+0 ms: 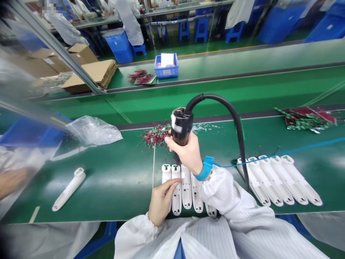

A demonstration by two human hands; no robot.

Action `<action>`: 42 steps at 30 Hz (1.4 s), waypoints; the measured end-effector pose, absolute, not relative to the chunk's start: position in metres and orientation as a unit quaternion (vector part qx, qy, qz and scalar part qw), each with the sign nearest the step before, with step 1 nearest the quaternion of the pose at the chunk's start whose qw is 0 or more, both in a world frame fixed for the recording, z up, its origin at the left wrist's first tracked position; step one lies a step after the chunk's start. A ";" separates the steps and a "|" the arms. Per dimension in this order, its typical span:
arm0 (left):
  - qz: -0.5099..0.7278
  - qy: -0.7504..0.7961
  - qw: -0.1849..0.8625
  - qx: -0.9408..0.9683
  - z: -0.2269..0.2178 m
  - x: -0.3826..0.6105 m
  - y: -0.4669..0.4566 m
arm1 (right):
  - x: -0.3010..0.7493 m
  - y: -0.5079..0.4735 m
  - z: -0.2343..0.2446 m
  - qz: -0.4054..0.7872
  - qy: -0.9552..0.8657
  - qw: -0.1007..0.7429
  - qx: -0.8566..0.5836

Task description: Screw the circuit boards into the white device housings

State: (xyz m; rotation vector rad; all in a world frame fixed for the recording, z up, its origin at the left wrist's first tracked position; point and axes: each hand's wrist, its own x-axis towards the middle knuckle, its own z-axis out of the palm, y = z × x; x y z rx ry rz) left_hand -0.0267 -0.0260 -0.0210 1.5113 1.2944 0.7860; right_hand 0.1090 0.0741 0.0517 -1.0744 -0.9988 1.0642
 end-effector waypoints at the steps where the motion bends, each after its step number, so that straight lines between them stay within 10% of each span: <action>1: 0.321 0.530 0.483 0.618 -0.021 -0.027 -0.026 | 0.108 0.075 0.052 0.463 -0.436 0.613 -0.469; 42: 0.387 0.541 0.435 0.608 -0.015 -0.030 -0.021 | 0.105 0.074 0.056 0.471 -0.420 0.663 -0.403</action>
